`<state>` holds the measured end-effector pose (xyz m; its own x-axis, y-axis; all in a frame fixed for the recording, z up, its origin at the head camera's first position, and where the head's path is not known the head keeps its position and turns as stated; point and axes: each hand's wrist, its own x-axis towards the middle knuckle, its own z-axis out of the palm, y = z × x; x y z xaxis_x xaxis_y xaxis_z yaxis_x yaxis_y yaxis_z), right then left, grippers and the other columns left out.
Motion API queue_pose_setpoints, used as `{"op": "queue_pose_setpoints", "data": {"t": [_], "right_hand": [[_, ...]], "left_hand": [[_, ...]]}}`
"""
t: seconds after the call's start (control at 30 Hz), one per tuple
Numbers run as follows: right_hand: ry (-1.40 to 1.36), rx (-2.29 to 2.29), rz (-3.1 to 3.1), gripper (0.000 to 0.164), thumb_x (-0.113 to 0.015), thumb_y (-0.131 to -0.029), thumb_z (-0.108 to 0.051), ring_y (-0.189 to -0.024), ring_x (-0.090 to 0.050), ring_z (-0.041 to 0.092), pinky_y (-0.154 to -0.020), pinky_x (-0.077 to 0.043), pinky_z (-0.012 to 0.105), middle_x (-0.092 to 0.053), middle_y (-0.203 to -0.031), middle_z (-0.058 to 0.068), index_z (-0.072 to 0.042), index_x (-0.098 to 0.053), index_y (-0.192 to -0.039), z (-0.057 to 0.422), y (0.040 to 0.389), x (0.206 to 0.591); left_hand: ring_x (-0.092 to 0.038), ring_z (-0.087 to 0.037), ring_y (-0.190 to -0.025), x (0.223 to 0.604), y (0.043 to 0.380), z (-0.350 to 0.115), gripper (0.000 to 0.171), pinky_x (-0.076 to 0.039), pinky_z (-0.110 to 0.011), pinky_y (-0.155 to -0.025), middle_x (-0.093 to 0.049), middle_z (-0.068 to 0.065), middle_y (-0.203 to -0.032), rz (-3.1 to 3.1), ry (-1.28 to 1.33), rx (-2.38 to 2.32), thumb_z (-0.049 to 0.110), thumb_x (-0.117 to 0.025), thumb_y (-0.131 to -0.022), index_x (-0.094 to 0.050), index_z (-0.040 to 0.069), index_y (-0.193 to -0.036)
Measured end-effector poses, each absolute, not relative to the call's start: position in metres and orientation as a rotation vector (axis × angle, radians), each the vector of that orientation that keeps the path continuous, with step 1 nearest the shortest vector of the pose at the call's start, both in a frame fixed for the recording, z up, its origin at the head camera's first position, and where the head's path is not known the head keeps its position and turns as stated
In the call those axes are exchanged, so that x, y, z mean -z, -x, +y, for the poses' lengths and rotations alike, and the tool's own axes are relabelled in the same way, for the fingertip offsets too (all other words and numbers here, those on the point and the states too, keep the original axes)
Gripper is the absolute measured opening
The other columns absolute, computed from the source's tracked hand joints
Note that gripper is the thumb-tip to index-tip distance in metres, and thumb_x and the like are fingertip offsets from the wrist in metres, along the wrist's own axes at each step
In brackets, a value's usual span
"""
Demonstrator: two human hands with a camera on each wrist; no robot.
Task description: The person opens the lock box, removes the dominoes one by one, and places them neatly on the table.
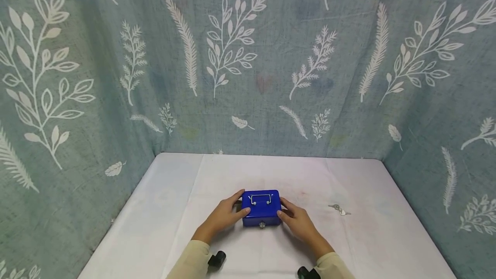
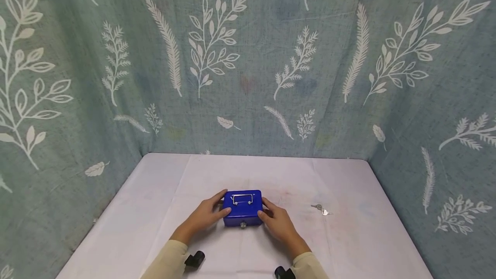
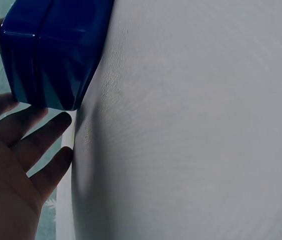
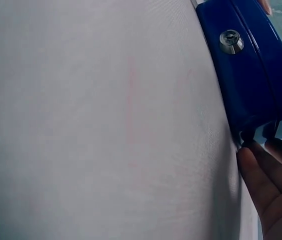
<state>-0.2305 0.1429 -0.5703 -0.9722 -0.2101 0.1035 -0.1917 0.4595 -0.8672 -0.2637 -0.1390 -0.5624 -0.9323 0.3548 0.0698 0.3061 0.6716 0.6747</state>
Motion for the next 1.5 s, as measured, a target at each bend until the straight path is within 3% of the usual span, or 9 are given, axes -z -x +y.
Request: {"op": "queue_pose_setpoints", "data": {"t": [0.23,0.53,0.77,1.07,1.33,1.5], "right_hand": [[0.37,1.615,2.67,0.053,-0.059,-0.098,-0.03,-0.119,-0.057,0.03,-0.099,-0.045,0.046,-0.055,-0.136,0.016,-0.006,-0.047,-0.144,0.142,0.234,0.572],[0.316,1.694,2.605,0.05,-0.057,-0.099,-0.023,-0.126,-0.051,0.032,-0.099,-0.045,0.045,-0.051,-0.139,0.017,-0.006,-0.046,-0.145,0.139,0.239,0.568],[0.294,1.705,2.627,0.047,-0.056,-0.1,-0.022,-0.132,-0.043,0.035,-0.107,-0.035,0.051,-0.05,-0.141,0.016,-0.005,-0.048,-0.143,0.139,0.244,0.568],[0.276,1.755,2.578,0.047,-0.054,-0.101,-0.022,-0.131,-0.044,0.033,-0.103,-0.04,0.047,-0.049,-0.143,0.015,-0.006,-0.048,-0.144,0.14,0.249,0.571],[0.286,1.774,2.566,0.046,-0.054,-0.101,-0.024,-0.129,-0.046,0.032,-0.101,-0.043,0.045,-0.05,-0.142,0.016,-0.003,-0.049,-0.142,0.14,0.246,0.571],[0.271,1.762,2.573,0.047,-0.054,-0.101,-0.026,-0.131,-0.045,0.032,-0.103,-0.04,0.047,-0.05,-0.142,0.014,-0.005,-0.049,-0.143,0.14,0.245,0.57]], "left_hand": [[-0.047,-0.034,-0.129,0.568,0.26,-0.141,0.084,-0.035,-0.052,-0.107,-0.047,-0.012,-0.146,2.785,-0.569,-1.222,0.061,-0.062,-0.087,-0.036,0.013,-0.152],[-0.05,-0.036,-0.126,0.567,0.257,-0.14,0.087,-0.038,-0.053,-0.104,-0.044,-0.011,-0.148,2.759,-0.498,-1.27,0.064,-0.062,-0.085,-0.035,0.017,-0.152],[-0.049,-0.037,-0.127,0.57,0.257,-0.134,0.086,-0.038,-0.055,-0.103,-0.048,-0.012,-0.144,2.742,-0.446,-1.361,0.061,-0.065,-0.085,-0.036,0.016,-0.152],[-0.048,-0.036,-0.128,0.575,0.252,-0.13,0.087,-0.038,-0.056,-0.103,-0.049,-0.013,-0.143,2.756,-0.382,-1.427,0.064,-0.065,-0.083,-0.036,0.019,-0.152],[-0.052,-0.027,-0.125,0.59,0.255,-0.132,0.08,-0.035,-0.05,-0.107,-0.057,-0.006,-0.136,2.727,-0.4,-1.69,0.05,-0.078,-0.078,-0.048,0.018,-0.145],[-0.051,-0.026,-0.126,0.592,0.256,-0.131,0.079,-0.034,-0.051,-0.107,-0.061,-0.006,-0.131,2.744,-0.383,-1.695,0.053,-0.078,-0.077,-0.05,0.023,-0.144]]}}
